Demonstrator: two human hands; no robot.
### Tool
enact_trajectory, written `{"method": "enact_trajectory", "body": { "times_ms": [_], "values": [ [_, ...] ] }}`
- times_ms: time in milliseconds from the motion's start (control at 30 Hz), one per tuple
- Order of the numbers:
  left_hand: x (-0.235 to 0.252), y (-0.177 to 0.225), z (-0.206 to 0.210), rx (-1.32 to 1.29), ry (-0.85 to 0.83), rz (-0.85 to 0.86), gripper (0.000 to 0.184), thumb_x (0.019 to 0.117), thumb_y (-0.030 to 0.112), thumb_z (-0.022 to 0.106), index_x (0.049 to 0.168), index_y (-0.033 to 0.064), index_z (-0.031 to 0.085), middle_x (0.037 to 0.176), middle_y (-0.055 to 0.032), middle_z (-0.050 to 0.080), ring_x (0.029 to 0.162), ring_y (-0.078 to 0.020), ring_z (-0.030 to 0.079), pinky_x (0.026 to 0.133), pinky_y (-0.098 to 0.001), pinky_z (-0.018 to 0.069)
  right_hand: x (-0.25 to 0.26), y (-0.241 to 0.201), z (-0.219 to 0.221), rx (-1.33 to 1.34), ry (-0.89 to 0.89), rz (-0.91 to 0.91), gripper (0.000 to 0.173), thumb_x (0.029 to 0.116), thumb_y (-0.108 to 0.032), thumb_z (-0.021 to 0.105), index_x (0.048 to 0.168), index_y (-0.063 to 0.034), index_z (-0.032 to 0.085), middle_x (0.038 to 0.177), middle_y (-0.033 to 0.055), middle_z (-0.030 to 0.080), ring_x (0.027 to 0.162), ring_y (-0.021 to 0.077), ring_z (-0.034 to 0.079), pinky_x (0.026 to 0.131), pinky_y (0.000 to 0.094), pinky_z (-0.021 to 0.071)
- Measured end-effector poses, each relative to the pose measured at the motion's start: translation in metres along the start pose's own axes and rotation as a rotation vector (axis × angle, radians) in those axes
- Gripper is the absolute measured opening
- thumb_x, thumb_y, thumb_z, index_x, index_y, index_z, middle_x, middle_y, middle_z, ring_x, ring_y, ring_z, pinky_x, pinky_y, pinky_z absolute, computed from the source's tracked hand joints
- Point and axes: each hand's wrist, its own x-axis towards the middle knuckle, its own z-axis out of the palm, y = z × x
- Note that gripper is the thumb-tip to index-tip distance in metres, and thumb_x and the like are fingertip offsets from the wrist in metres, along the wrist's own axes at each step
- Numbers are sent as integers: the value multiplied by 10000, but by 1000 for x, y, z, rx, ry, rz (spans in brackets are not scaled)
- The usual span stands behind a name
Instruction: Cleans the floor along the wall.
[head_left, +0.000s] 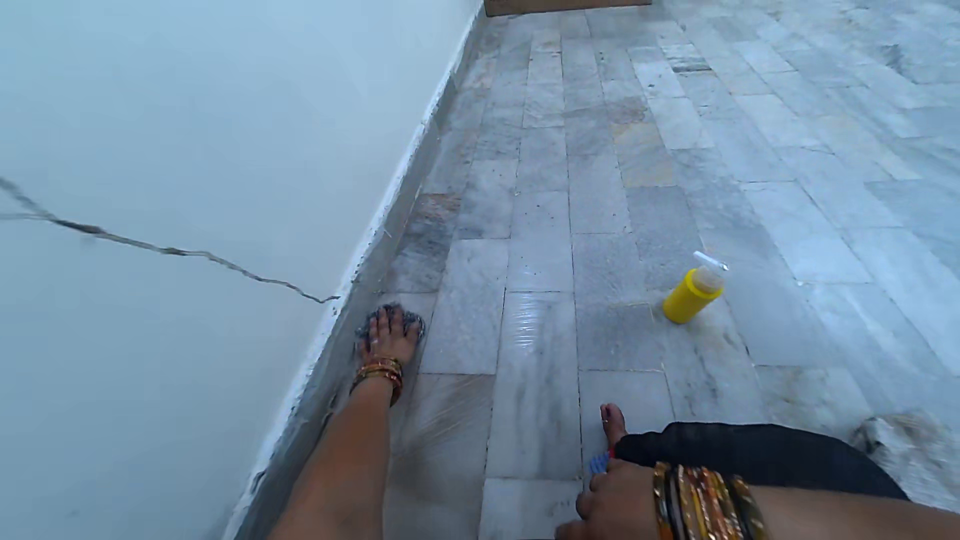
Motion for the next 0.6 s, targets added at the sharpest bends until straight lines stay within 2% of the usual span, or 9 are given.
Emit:
{"method": "enact_trajectory", "body": {
  "times_ms": [133, 200, 300, 433, 600],
  "values": [
    [-66, 5, 6, -4, -74, -45, 693, 1109, 492, 331, 1668, 135, 130, 1737, -173, -7, 1607, -380, 1, 1249, -657, 39, -6, -6, -7, 2, -43, 56, 584, 1066, -312, 580, 1581, -91, 419, 1433, 294, 555, 1302, 495, 544, 1069, 659, 404],
    [-102, 12, 15, 16, -90, -18, 704, 1104, 496, 332, 1667, 127, 130, 1736, -178, -4, 1605, -390, 6, 1246, -660, 44, -10, -9, -9, -22, -25, 53, 563, 1062, -256, 575, 1577, -82, 424, 1440, 288, 551, 1299, 486, 549, 1059, 644, 418],
    [-152, 29, 40, 32, -61, 88, 704, 1090, 485, 361, 1657, 105, 188, 1727, -211, 42, 1598, -420, 31, 1234, -679, 49, -14, -19, -9, -60, 1, 43, 542, 1064, -198, 561, 1573, -74, 423, 1460, 286, 535, 1328, 481, 527, 1064, 639, 413],
    [-204, 88, 62, 65, -64, 339, 729, 1058, 495, 425, 1640, 88, 262, 1713, -229, 126, 1588, -441, 90, 1219, -701, 81, -19, -31, 1, -95, 60, -14, 507, 1059, -170, 554, 1544, -59, 462, 1446, 284, 548, 1336, 473, 518, 1086, 633, 387],
    [-210, 189, 61, 152, -254, 545, 706, 1071, 543, 346, 1658, 168, 230, 1740, -140, 70, 1610, -353, 9, 1245, -652, -19, -21, -36, 12, -108, 96, -34, 449, 1057, -154, 535, 1490, -34, 523, 1427, 289, 563, 1334, 474, 521, 1083, 648, 385]
  ]
}}
